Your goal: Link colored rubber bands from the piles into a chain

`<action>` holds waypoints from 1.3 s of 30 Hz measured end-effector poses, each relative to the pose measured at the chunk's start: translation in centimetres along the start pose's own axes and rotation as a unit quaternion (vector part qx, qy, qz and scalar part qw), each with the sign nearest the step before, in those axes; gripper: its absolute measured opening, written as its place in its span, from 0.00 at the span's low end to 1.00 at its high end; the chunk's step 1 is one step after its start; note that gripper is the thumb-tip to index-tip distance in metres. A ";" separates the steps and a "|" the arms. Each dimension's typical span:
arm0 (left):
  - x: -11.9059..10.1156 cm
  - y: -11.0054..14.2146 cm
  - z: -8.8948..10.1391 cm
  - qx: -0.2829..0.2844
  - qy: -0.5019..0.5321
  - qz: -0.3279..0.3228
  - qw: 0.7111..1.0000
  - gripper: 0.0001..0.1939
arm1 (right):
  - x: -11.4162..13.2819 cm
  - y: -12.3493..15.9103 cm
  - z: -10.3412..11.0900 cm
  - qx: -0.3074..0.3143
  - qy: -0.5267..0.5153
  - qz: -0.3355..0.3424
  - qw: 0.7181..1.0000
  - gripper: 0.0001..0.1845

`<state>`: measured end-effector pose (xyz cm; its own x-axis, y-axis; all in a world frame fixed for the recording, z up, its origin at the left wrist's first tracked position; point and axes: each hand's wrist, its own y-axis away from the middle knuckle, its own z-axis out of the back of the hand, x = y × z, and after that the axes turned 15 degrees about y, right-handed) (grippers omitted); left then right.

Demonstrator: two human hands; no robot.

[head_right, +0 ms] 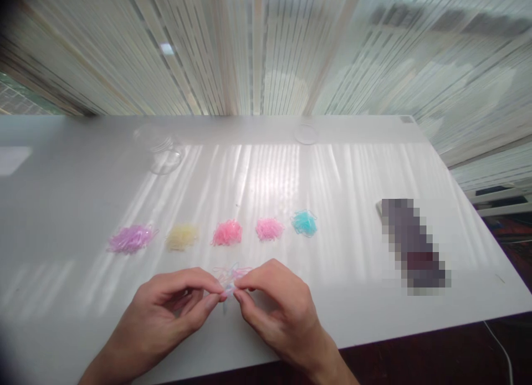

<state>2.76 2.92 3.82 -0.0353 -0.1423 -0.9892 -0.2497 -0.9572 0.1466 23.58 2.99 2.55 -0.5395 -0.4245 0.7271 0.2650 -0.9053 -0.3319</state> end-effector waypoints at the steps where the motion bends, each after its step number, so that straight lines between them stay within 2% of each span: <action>1: 0.0 0.0 0.0 0.000 -0.003 0.005 1.000 0.06 | -0.1 -0.1 0.0 0.001 0.001 0.002 1.000 0.08; 10: 0.4 -0.5 -0.7 -0.038 -0.055 -0.009 0.998 0.05 | -0.6 -0.5 1.3 -0.008 0.047 -0.006 0.999 0.07; 14: 0.6 -0.6 -0.7 -0.059 -0.093 -0.029 0.994 0.05 | -1.2 -1.5 3.2 -0.009 0.115 -0.007 0.993 0.06; 17: 0.9 -0.4 -0.5 -0.070 -0.109 -0.030 0.991 0.05 | -2.5 -3.3 5.2 0.002 0.190 0.003 0.982 0.06; 20: 1.4 -0.1 -0.3 -0.070 -0.107 -0.033 0.991 0.05 | -4.2 -5.8 6.7 0.077 0.247 0.007 0.966 0.05; 24: 2.0 0.2 0.0 -0.061 -0.107 -0.045 0.991 0.04 | -6.1 -8.7 7.2 0.172 0.300 0.010 0.938 0.05; 29: 2.1 0.1 0.2 -0.060 -0.117 -0.067 0.989 0.03 | -6.1 -10.3 7.1 0.262 0.304 0.041 0.915 0.09; 32: 1.8 -0.1 0.2 -0.060 -0.113 -0.072 0.989 0.04 | -5.9 -10.4 7.3 0.275 0.299 0.054 0.912 0.12; 36: 1.4 -0.4 -0.1 -0.056 -0.108 -0.084 0.989 0.05 | -6.4 -10.4 7.0 0.245 0.294 0.067 0.921 0.17; 39: 1.1 -0.6 -0.4 -0.058 -0.113 -0.093 0.988 0.04 | -6.9 -10.5 6.3 0.253 0.285 0.083 0.921 0.19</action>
<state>3.24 3.22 2.63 -0.2180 0.0862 -0.9721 -0.1607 -0.9857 -0.0514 29.60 15.50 4.83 -0.7515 -0.6250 0.2113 0.6424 -0.7662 0.0180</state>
